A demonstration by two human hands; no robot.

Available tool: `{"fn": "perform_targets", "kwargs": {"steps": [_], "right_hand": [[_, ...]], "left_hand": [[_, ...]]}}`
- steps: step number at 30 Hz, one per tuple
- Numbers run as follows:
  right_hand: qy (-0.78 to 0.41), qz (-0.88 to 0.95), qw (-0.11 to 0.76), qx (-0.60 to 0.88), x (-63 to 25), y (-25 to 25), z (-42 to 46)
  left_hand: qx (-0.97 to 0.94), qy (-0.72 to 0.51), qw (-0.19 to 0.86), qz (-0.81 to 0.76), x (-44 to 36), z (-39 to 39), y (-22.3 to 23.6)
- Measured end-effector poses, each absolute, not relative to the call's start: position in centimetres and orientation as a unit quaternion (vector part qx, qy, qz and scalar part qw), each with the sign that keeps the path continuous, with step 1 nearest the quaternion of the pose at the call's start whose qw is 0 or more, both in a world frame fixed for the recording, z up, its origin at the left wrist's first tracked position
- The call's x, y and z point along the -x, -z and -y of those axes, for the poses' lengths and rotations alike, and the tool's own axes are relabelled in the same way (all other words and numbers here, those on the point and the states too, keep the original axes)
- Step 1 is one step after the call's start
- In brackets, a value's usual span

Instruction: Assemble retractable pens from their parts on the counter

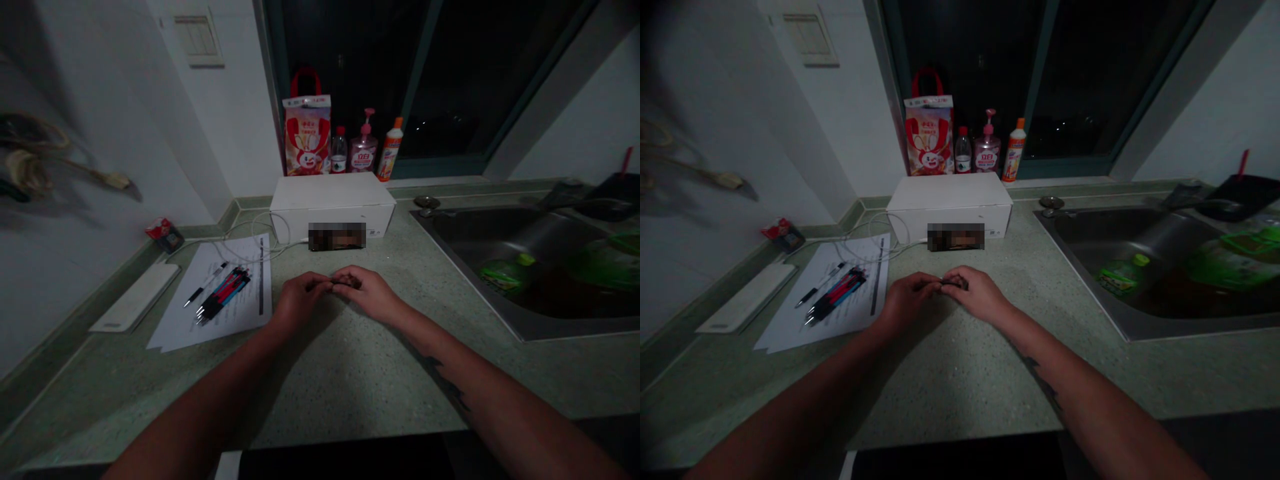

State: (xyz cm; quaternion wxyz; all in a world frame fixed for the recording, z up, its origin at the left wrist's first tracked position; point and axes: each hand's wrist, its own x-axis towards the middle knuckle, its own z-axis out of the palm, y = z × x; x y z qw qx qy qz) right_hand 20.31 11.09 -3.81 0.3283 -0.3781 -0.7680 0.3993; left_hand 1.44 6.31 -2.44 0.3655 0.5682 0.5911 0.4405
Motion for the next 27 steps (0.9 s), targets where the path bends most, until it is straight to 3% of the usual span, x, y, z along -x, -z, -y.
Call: {"fn": "perform_targets", "kwargs": {"steps": [8, 16, 27], "right_hand": [[-0.305, 0.801, 0.332, 0.395, -20.7, 2.8, -11.3], [-0.253, 0.886, 0.188, 0.34, -20.3, 3.3, -10.4], [-0.229, 0.892, 0.15, 0.361, -20.9, 2.6, -10.3]], "left_hand": [[-0.557, -0.435, 0.338, -0.622, -0.6, -7.0, 2.4], [-0.678, -0.291, 0.133, -0.662, 1.6, -7.6, 3.2], [-0.7, -0.224, 0.118, -0.667, 1.5, -7.2, 3.4]]}}
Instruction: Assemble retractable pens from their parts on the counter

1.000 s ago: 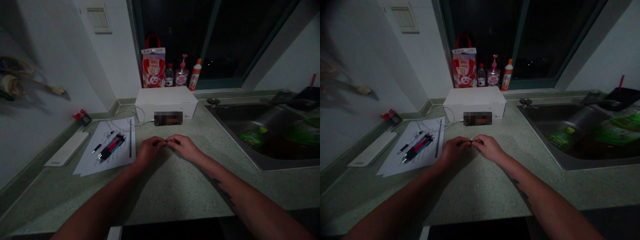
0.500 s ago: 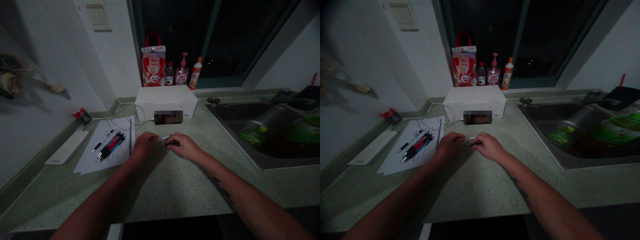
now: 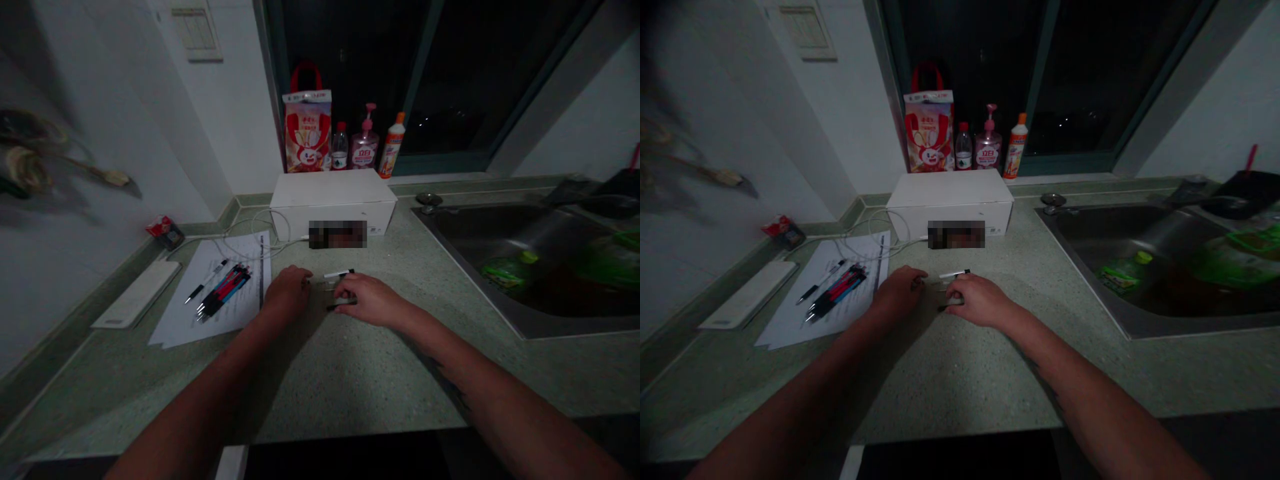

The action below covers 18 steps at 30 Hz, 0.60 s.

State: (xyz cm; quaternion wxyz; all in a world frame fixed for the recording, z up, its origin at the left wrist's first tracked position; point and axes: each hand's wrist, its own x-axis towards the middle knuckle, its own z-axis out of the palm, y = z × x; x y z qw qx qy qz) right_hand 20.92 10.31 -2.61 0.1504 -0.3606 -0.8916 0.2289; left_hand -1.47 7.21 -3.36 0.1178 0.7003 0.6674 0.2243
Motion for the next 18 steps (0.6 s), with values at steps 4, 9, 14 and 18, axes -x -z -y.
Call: {"fn": "perform_targets", "kwargs": {"steps": [4, 9, 14, 18], "right_hand": [[-0.222, 0.901, 0.133, 0.347, -20.8, 3.0, -10.2], [-0.196, 0.891, 0.184, 0.367, -20.6, 2.8, -10.2], [-0.187, 0.868, 0.24, 0.393, -20.7, 2.3, -10.3], [-0.193, 0.866, 0.256, 0.384, -20.7, 2.2, -10.2]], "left_hand": [[-0.7, -0.202, 0.117, -0.675, 1.3, -7.2, 2.9], [-0.645, -0.296, 0.183, -0.681, 0.8, -7.1, 2.5], [-0.594, -0.396, 0.346, -0.609, -0.2, -7.0, 2.7], [-0.578, -0.415, 0.38, -0.591, -0.6, -7.1, 2.8]]}}
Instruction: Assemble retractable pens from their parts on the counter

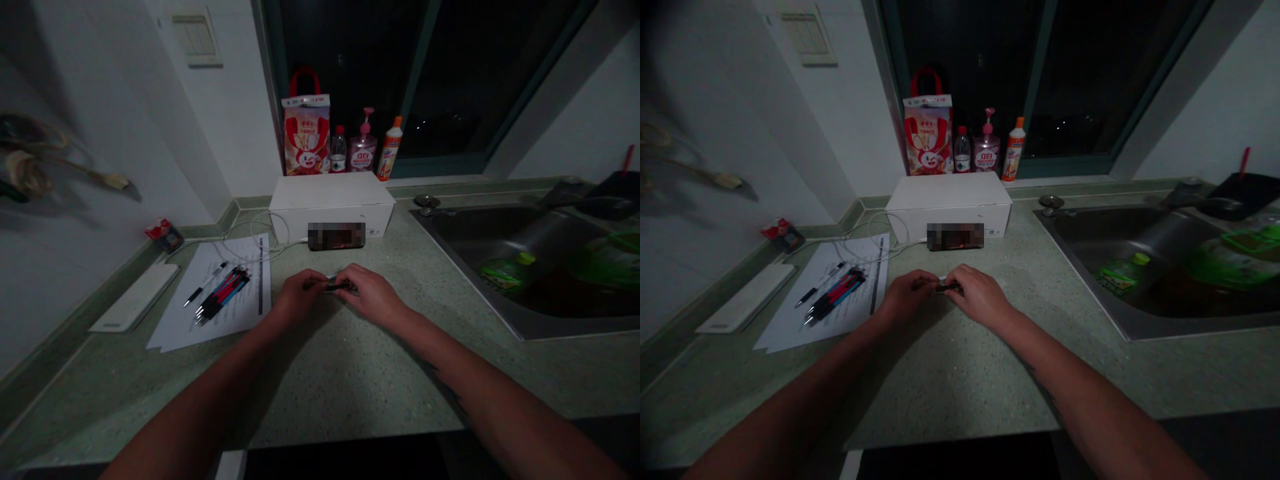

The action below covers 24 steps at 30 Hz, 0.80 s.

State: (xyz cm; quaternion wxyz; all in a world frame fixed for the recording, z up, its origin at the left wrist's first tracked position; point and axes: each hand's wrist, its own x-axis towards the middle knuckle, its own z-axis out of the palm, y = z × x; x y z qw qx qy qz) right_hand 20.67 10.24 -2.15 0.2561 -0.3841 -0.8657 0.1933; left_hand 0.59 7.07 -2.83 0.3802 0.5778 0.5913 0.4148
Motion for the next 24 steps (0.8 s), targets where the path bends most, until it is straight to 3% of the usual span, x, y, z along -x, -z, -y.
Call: {"fn": "perform_targets", "kwargs": {"steps": [16, 24], "right_hand": [[-0.177, 0.861, 0.283, 0.385, -20.77, 2.12, -10.3], [-0.28, 0.82, 0.296, 0.402, -20.45, 2.42, -10.3]], "left_hand": [[-0.563, -0.424, 0.408, -0.58, -0.62, -6.9, 2.7], [-0.544, -0.448, 0.401, -0.585, -1.0, -6.66, 2.43]]}}
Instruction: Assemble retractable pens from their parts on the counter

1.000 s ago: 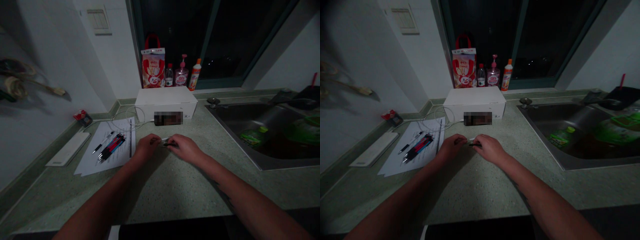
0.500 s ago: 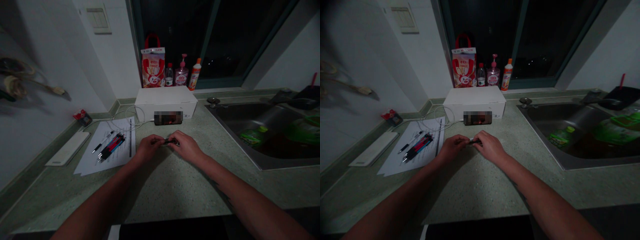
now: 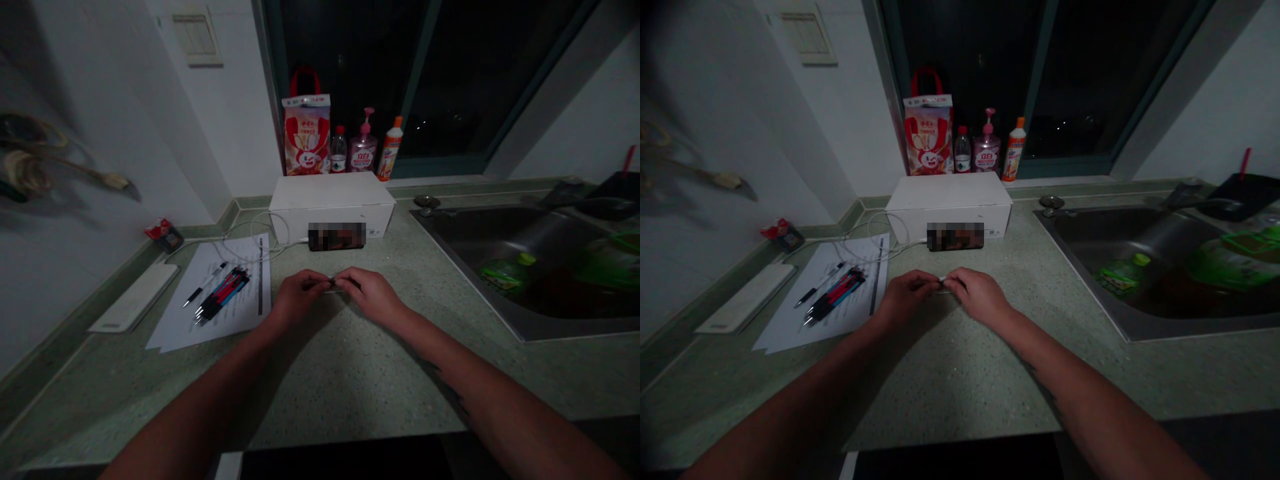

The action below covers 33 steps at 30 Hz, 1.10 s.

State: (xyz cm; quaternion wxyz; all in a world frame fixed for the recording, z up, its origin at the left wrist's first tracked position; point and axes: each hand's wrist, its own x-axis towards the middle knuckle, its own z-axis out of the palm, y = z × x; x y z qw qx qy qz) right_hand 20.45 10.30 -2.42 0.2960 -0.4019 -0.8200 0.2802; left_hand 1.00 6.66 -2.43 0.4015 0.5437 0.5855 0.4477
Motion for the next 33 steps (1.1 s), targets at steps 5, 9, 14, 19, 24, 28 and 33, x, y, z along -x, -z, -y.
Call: {"fn": "perform_targets", "kwargs": {"steps": [5, 9, 14, 19, 24, 28, 33], "right_hand": [[-0.322, 0.795, 0.312, 0.408, -20.3, 2.76, -10.25], [-0.318, 0.802, 0.291, 0.413, -20.43, 2.48, -10.31], [-0.341, 0.786, 0.312, 0.41, -20.44, 2.64, -10.5], [-0.312, 0.804, 0.297, 0.409, -20.56, 2.76, -10.56], [-0.325, 0.791, 0.324, 0.406, -20.56, 2.55, -10.57], [-0.305, 0.806, 0.3, 0.41, -20.62, 2.33, -10.53], [-0.312, 0.796, 0.307, 0.418, -20.61, 2.25, -10.51]], "left_hand": [[-0.541, -0.45, 0.405, -0.584, -1.17, -6.59, 2.26], [-0.535, -0.456, 0.411, -0.58, -1.25, -6.56, 2.34], [-0.533, -0.462, 0.407, -0.58, -1.29, -6.54, 2.25], [-0.535, -0.473, 0.403, -0.572, -1.16, -6.59, 2.22], [-0.534, -0.473, 0.401, -0.575, -1.0, -6.62, 2.4], [-0.543, -0.468, 0.398, -0.573, -0.93, -6.66, 2.55], [-0.545, -0.463, 0.389, -0.581, -0.94, -6.72, 2.75]]}}
